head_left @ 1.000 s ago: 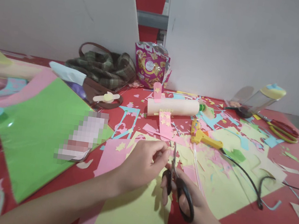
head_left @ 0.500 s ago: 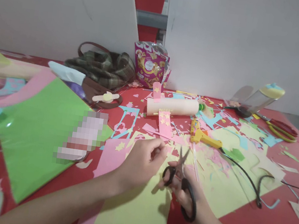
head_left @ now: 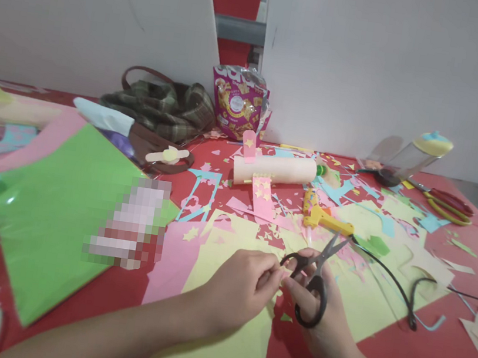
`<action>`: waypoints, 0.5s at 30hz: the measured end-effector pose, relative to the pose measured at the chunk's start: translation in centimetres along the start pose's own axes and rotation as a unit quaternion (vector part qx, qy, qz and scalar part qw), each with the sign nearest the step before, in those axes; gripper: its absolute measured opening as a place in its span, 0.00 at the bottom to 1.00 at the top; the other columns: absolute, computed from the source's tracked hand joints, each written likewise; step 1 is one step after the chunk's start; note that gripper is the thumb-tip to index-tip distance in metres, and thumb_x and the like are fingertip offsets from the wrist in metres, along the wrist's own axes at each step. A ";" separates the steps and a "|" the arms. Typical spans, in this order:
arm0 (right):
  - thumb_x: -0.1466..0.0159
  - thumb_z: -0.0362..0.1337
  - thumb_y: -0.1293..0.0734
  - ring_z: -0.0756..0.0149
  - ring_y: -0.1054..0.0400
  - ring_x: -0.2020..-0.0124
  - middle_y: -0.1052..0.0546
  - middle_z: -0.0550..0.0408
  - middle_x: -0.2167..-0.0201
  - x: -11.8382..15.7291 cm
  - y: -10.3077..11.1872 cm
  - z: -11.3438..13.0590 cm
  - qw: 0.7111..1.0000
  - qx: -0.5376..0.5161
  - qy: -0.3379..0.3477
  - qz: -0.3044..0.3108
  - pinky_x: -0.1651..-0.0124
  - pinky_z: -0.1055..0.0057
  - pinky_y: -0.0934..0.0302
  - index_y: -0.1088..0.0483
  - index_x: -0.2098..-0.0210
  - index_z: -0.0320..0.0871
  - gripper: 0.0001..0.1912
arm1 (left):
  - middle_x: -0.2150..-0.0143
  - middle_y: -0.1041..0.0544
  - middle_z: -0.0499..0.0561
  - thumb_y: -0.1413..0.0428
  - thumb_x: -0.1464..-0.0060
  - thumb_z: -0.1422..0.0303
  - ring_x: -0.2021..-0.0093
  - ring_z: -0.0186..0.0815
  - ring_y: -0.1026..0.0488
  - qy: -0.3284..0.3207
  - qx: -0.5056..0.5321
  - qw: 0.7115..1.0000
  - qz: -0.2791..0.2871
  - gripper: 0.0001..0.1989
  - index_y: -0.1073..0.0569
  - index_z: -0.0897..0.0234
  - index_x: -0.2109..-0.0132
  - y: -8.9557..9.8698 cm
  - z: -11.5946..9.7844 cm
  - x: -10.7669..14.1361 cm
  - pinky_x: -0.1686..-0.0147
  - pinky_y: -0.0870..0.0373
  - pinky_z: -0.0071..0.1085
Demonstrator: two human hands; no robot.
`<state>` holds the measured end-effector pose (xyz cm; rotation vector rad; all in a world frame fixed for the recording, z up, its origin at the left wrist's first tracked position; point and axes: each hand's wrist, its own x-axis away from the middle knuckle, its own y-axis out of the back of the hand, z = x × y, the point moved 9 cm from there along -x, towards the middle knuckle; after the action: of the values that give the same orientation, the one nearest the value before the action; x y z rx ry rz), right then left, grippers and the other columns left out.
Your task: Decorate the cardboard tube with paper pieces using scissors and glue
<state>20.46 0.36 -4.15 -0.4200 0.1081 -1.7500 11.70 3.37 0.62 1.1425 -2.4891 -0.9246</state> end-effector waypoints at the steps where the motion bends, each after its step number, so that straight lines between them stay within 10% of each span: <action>1: 0.50 0.34 0.32 0.74 0.42 0.80 0.36 0.63 0.75 0.0 0.0 0.0 1.000 0.005 0.001 0.001 0.78 0.77 0.47 0.41 0.66 0.48 0.16 | 0.82 0.40 0.43 0.59 0.46 0.67 0.81 0.25 0.45 0.002 0.000 1.000 0.002 0.15 0.43 0.66 0.78 -0.1 0.1 0.0 0.80 0.50 0.24; 15: 0.50 0.32 0.32 0.73 0.41 0.79 0.35 0.62 0.75 0.1 0.4 0.6 0.999 0.033 0.014 -0.023 0.77 0.76 0.46 0.41 0.65 0.47 0.16 | 0.83 0.43 0.42 0.56 0.49 0.69 0.82 0.24 0.48 0.027 0.083 0.995 0.043 0.13 0.42 0.66 0.80 -1.0 0.7 0.0 0.82 0.51 0.22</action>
<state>21.04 0.22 -3.74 -0.3522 0.0604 -1.8002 11.96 3.20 -0.58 1.0827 -2.5879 -0.6646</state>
